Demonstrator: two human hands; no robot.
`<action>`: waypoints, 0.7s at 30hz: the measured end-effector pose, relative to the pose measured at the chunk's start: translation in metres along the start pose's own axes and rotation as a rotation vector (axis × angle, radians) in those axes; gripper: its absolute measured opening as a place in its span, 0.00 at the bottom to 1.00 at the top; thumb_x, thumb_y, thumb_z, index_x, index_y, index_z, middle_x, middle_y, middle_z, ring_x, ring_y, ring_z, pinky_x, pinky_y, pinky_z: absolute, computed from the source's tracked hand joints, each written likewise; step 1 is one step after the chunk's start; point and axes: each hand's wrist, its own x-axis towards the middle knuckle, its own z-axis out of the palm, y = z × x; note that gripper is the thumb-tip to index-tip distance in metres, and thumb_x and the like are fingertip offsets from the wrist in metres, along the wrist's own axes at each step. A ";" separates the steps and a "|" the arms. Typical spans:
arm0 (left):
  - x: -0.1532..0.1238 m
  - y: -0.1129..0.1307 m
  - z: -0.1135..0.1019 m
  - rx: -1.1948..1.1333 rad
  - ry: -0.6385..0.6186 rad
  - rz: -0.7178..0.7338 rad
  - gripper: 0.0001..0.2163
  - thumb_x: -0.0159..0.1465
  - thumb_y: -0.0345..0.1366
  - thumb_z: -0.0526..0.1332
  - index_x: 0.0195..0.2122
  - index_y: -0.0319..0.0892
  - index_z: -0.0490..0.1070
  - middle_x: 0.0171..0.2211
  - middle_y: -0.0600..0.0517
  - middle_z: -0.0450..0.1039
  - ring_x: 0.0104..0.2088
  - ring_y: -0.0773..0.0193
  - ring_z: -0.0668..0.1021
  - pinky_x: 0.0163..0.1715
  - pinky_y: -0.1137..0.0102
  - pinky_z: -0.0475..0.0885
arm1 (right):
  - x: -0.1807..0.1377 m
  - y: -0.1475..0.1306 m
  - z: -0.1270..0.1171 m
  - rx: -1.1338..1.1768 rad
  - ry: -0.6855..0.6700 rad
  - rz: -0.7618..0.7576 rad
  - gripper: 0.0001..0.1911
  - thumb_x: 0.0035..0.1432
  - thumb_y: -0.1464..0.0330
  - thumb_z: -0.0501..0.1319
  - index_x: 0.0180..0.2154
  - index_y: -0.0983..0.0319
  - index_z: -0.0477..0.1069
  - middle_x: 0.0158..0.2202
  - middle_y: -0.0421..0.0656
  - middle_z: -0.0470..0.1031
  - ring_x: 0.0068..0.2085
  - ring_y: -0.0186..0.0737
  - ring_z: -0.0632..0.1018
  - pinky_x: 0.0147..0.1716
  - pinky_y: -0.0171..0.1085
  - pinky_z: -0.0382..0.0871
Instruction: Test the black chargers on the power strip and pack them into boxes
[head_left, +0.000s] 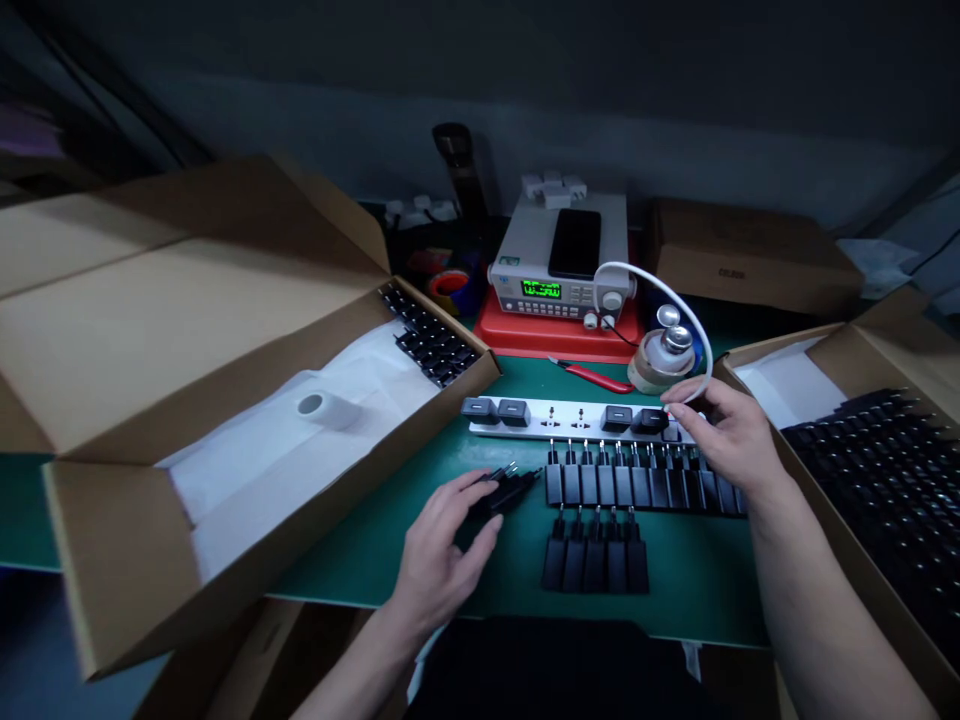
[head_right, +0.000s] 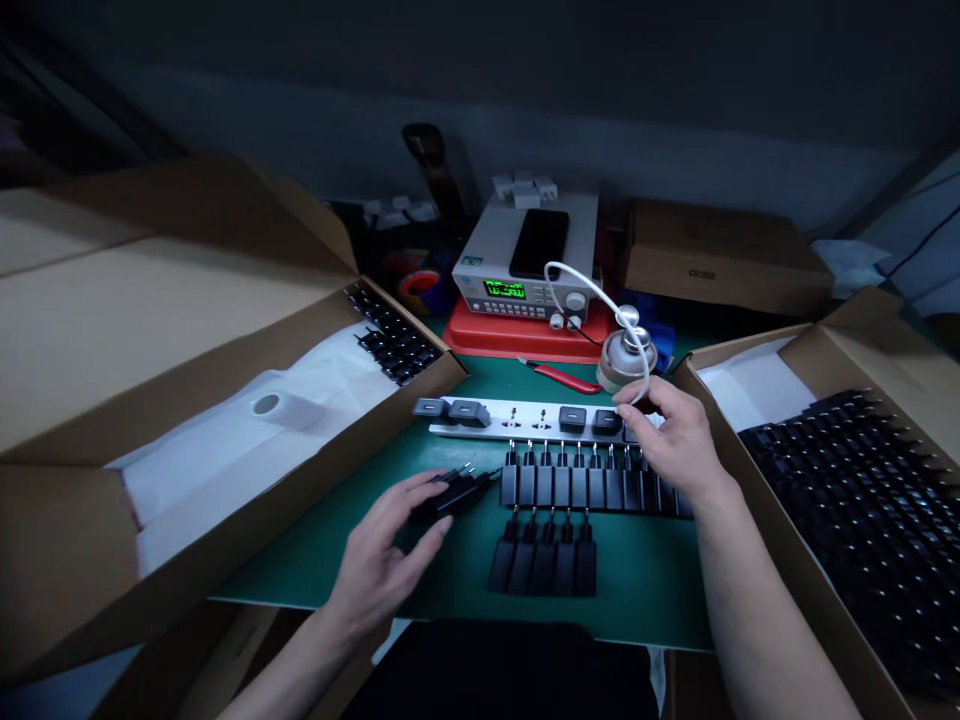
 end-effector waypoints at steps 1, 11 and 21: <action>0.005 0.002 -0.008 -0.014 -0.008 0.025 0.15 0.68 0.33 0.59 0.56 0.51 0.67 0.56 0.44 0.73 0.55 0.50 0.77 0.52 0.51 0.77 | 0.001 0.000 -0.001 0.014 -0.028 -0.009 0.05 0.64 0.64 0.63 0.40 0.58 0.76 0.41 0.43 0.80 0.45 0.45 0.80 0.47 0.46 0.75; 0.119 0.050 -0.019 0.336 -0.300 0.513 0.16 0.66 0.27 0.57 0.55 0.37 0.69 0.55 0.37 0.71 0.52 0.47 0.74 0.48 0.52 0.77 | 0.007 -0.002 0.005 -0.120 -0.146 -0.177 0.10 0.67 0.72 0.57 0.43 0.57 0.77 0.42 0.43 0.81 0.44 0.43 0.80 0.44 0.44 0.76; 0.189 0.079 -0.013 0.411 -0.683 0.533 0.12 0.57 0.19 0.59 0.40 0.39 0.74 0.41 0.44 0.72 0.42 0.54 0.75 0.40 0.62 0.74 | 0.005 0.000 0.011 -0.235 -0.115 -0.250 0.12 0.65 0.77 0.54 0.40 0.58 0.74 0.40 0.44 0.79 0.44 0.45 0.79 0.43 0.45 0.74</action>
